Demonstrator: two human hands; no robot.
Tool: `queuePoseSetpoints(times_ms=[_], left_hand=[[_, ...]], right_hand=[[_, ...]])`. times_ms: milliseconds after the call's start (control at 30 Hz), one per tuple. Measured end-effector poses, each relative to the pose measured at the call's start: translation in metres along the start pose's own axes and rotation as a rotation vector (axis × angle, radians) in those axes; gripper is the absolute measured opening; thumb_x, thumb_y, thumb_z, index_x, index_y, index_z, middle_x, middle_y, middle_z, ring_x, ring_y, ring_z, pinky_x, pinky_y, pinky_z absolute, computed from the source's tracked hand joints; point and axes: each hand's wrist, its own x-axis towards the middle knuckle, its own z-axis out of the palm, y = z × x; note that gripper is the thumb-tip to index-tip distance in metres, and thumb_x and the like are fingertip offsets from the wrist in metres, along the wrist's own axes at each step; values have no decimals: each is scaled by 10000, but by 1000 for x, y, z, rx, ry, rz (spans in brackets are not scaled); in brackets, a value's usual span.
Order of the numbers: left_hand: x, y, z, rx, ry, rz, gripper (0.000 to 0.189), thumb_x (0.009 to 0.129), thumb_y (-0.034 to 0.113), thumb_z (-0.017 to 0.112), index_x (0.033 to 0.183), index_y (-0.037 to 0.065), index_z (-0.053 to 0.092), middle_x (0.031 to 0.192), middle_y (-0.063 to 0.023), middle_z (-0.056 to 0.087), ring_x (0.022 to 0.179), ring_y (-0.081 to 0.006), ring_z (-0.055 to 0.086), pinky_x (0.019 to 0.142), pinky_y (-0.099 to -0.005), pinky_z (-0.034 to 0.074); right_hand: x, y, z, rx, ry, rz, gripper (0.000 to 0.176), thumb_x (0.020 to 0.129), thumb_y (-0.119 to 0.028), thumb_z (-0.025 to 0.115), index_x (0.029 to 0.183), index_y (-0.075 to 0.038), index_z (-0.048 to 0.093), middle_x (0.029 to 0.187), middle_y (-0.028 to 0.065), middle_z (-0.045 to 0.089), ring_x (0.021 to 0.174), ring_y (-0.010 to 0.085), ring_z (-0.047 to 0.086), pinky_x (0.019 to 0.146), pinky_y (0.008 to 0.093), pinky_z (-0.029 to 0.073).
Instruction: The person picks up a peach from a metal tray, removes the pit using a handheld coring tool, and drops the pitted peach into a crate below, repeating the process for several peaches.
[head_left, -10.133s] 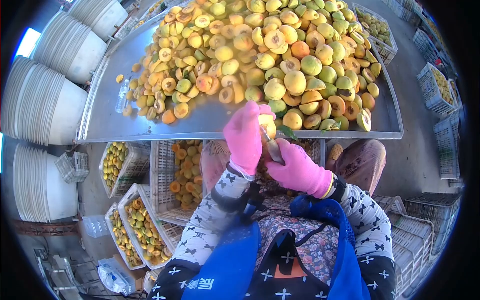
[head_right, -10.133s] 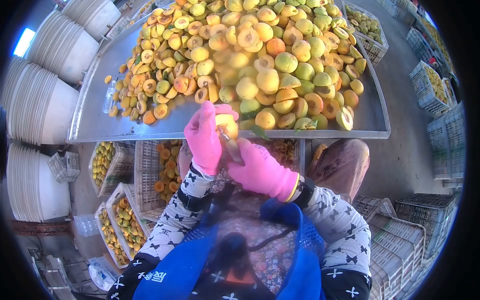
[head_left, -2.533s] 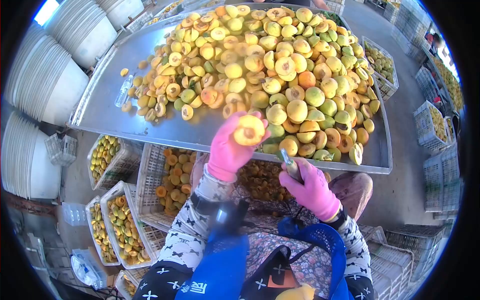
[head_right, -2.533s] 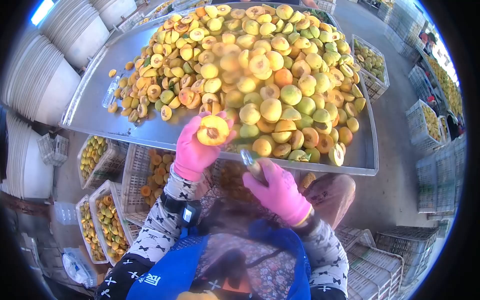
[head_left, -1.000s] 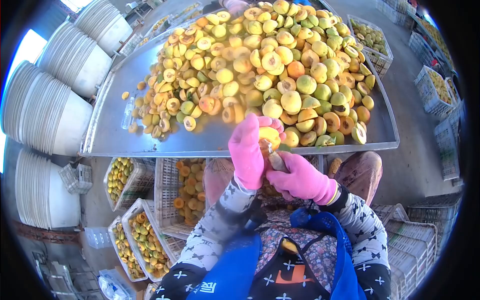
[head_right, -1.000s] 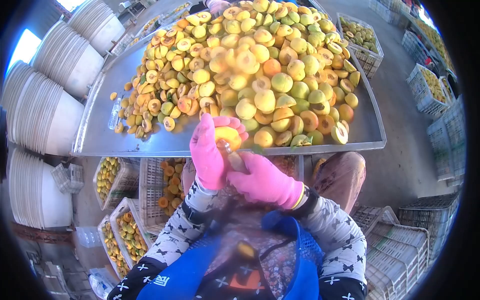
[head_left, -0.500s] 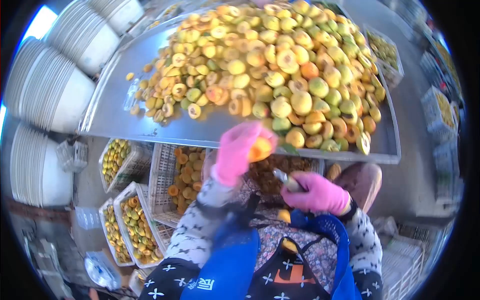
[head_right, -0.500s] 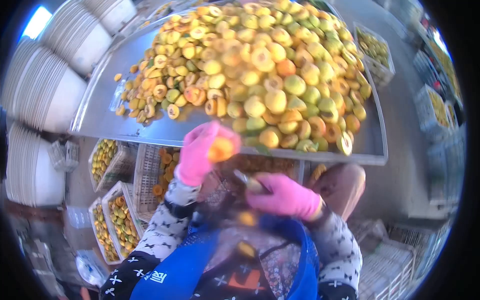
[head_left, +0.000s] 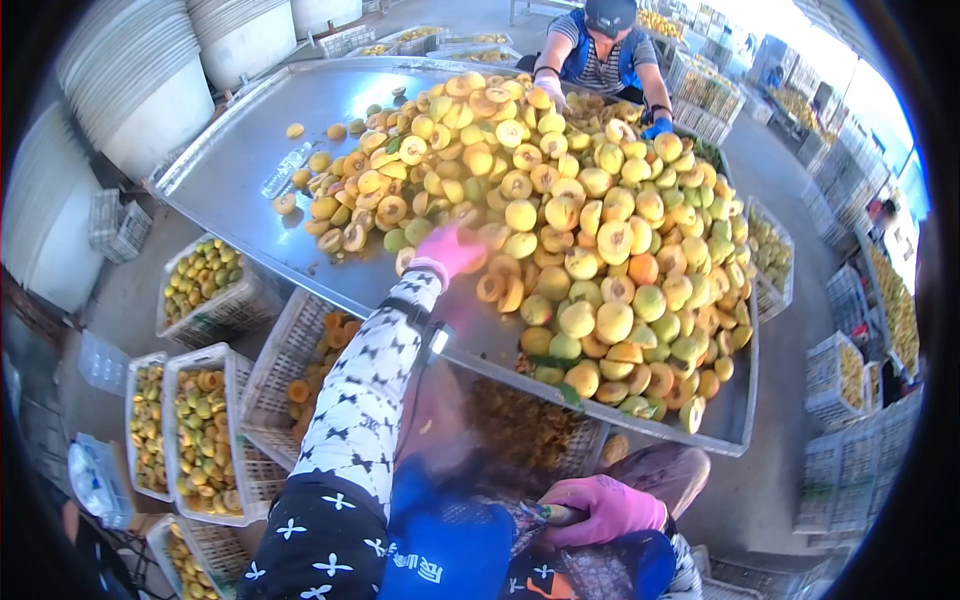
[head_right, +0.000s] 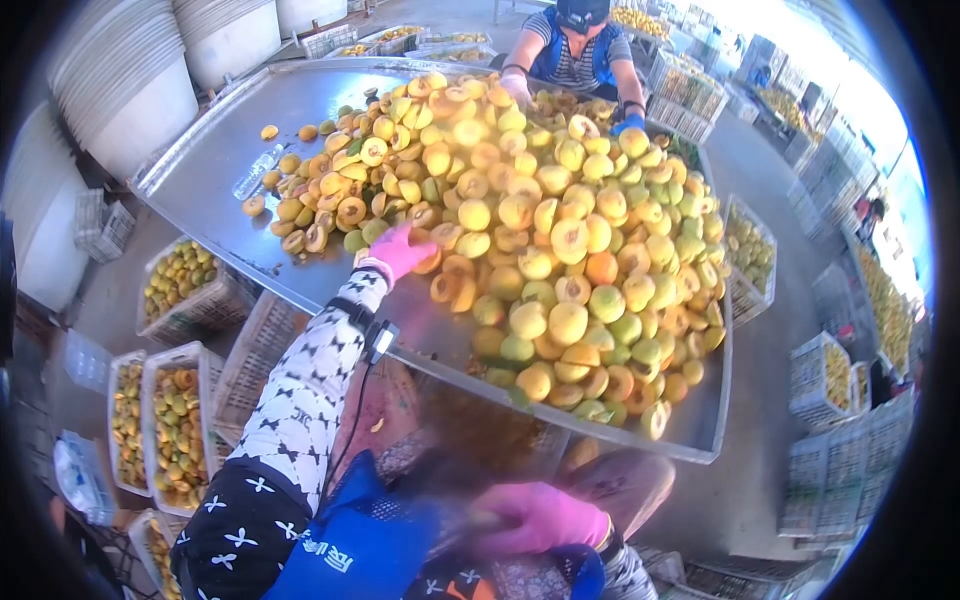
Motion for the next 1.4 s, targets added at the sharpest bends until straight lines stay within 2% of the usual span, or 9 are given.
queuePoseSetpoints(times_ms=[133,233,267,367,467,633,933,1167,1400], left_hand=[[18,-3,18,58,-103,-155,863,729,474,741,1444,94,443,1364,-228,528,1200,-369,578,1026,-430,464],[-1,-16,14,-317,-97,-164,865,719,429,763,1447,96,435,1352,-192,544,1200,-332,589,1009,-405,481],[-16,-6,1,-780,-206,-289,752,782,340,744,1428,93,448,1328,-147,555,1200,-291,589,950,-409,523],[-69,6,-16,-1690,-294,-45,570,908,326,650,1396,91,472,1277,-124,577,1134,-287,621,879,-426,556],[-121,63,-44,-2036,-295,-280,445,983,321,549,1360,93,486,1241,-160,626,964,-334,677,763,-401,588],[-170,113,-36,-1887,-447,-70,470,1019,431,465,1343,91,498,1234,-172,627,1091,-328,628,883,-406,538],[-203,164,-19,-1397,-138,278,344,987,143,561,1307,29,507,1200,-147,624,1090,-268,621,963,-365,493],[-213,167,-25,-1756,-420,-203,315,942,69,612,1248,31,549,1113,-127,649,1019,-212,642,885,-343,536],[-219,177,-28,-1573,-283,-30,280,948,122,660,1198,20,587,1059,-119,673,952,-166,650,805,-281,533]], right_hand=[[-22,-27,-7,433,139,197,444,822,-222,798,1214,-75,651,1098,58,667,1026,131,624,873,277,504],[-8,-27,-4,58,144,-112,476,760,-99,821,1207,-39,669,997,65,694,935,142,654,811,283,519],[-3,-14,-2,27,144,-78,468,770,-101,816,1211,-44,669,977,66,704,934,150,663,814,287,522],[9,22,-8,58,472,59,268,839,-151,749,1067,-33,676,957,105,702,864,239,675,782,334,527],[24,39,-18,-465,744,61,360,843,-241,739,1135,-56,637,1051,182,664,971,361,653,835,429,529],[51,2,-24,-467,1127,-319,427,840,-226,742,1204,-49,604,951,184,680,850,399,660,727,437,541],[49,-1,-28,-850,1229,-196,388,833,-204,738,1159,-55,590,883,148,662,744,353,668,623,433,530],[44,19,-28,-1042,1070,-42,268,845,-216,693,1006,-73,533,790,114,619,677,332,649,579,451,489],[52,8,4,-638,1128,-407,241,869,-171,679,918,-25,494,675,160,568,608,381,599,538,417,483]])
